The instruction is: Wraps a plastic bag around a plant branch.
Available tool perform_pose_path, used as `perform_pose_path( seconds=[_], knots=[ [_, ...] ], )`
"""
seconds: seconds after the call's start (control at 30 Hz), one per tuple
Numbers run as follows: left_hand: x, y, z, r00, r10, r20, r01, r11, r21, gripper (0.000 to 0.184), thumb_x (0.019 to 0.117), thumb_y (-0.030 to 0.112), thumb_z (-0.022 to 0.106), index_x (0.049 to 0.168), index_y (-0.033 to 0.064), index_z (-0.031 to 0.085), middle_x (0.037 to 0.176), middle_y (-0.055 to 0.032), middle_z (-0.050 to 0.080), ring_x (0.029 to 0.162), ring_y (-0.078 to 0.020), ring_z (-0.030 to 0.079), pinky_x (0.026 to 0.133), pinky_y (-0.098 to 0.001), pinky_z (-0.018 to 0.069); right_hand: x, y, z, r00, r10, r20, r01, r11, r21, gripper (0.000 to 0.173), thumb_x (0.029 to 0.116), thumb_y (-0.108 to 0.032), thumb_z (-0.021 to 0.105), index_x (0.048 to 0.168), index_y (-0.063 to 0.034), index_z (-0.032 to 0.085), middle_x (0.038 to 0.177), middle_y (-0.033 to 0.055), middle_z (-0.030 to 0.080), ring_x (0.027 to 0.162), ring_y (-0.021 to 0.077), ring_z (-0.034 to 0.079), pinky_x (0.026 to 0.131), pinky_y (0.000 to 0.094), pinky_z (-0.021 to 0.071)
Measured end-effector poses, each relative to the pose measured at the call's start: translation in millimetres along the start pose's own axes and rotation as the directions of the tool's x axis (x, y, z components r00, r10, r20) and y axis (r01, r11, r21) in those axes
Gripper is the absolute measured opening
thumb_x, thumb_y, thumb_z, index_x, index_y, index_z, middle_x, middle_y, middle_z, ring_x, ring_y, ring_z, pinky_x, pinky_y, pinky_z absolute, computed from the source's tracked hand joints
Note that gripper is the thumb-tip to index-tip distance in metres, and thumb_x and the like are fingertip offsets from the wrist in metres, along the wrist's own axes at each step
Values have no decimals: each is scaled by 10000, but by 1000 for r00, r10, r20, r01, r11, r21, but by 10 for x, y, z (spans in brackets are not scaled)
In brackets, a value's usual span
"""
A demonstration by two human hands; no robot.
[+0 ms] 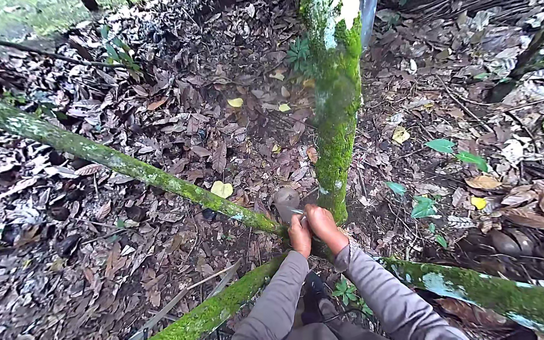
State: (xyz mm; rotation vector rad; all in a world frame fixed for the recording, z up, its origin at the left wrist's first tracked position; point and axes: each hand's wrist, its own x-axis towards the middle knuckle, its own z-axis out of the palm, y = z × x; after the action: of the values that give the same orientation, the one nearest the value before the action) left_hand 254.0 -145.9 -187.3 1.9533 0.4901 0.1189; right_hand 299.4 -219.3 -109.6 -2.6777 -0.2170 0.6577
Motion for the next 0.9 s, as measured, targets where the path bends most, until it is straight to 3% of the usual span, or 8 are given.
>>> perform_pose_path(
  seconds=[0.13,0.2,0.27,0.37,0.47,0.63,0.77,0.9],
  knots=[
    [-13,-54,18,992,123,-36,-123,992,-16,231,980,38,628,1180,-74,658,1014,-192,747,921,-268,742,885,-422,586,25,35,8,1000,-17,10,16,999,30,291,1055,-127,449,1195,26,652,1208,231,680,1160,394,657,983,553,505],
    [15,-85,6,984,176,-40,-177,984,-7,175,976,30,626,1104,-61,702,998,-183,751,886,-250,744,849,-406,596,52,89,23,1000,-24,12,23,994,107,293,1048,-109,448,1215,17,653,1219,227,678,1163,385,656,998,551,501],
    [68,-107,-36,986,163,20,-163,987,-9,173,989,34,604,1093,-51,713,987,-169,750,840,-214,732,798,-375,594,57,166,35,999,-36,17,31,976,218,346,1045,-101,446,1335,-25,620,1232,215,684,1151,372,666,1008,540,506],
    [161,-106,-124,982,77,175,-71,997,-39,172,988,63,599,1079,-30,712,849,-96,717,642,-120,637,614,-299,540,6,265,98,997,-75,-29,80,966,247,432,1022,-83,503,1452,-73,536,1261,200,677,1148,375,668,1018,553,504],
    [223,-7,-264,931,-58,360,109,986,-123,140,999,66,607,1062,-37,677,678,-36,627,475,-72,507,467,-237,442,-57,272,197,990,-71,-124,94,977,194,396,1011,-54,493,1397,-75,577,1237,196,692,1074,396,695,939,572,537],
    [306,-1,-358,784,-213,583,468,820,-329,163,1042,81,560,1143,-30,623,666,-27,582,439,-47,438,403,-182,349,-50,234,293,974,-39,-223,73,987,146,356,1019,-44,454,1337,-75,611,1198,179,715,1008,389,721,873,560,565],
    [332,-154,-381,695,-193,693,620,649,-440,161,1061,58,491,1169,0,595,673,-9,567,437,-26,427,394,-157,344,-28,338,389,935,-99,-340,174,965,195,324,1038,-67,472,1311,-52,646,1179,176,726,980,379,732,866,548,574],
    [276,-170,-375,696,-178,695,656,552,-515,157,1067,56,464,1161,19,585,664,0,557,434,-26,422,397,-158,349,-147,507,572,747,-211,-631,386,910,152,270,1003,-28,520,1205,-5,698,1178,188,715,890,331,751,753,476,628]
  ],
)
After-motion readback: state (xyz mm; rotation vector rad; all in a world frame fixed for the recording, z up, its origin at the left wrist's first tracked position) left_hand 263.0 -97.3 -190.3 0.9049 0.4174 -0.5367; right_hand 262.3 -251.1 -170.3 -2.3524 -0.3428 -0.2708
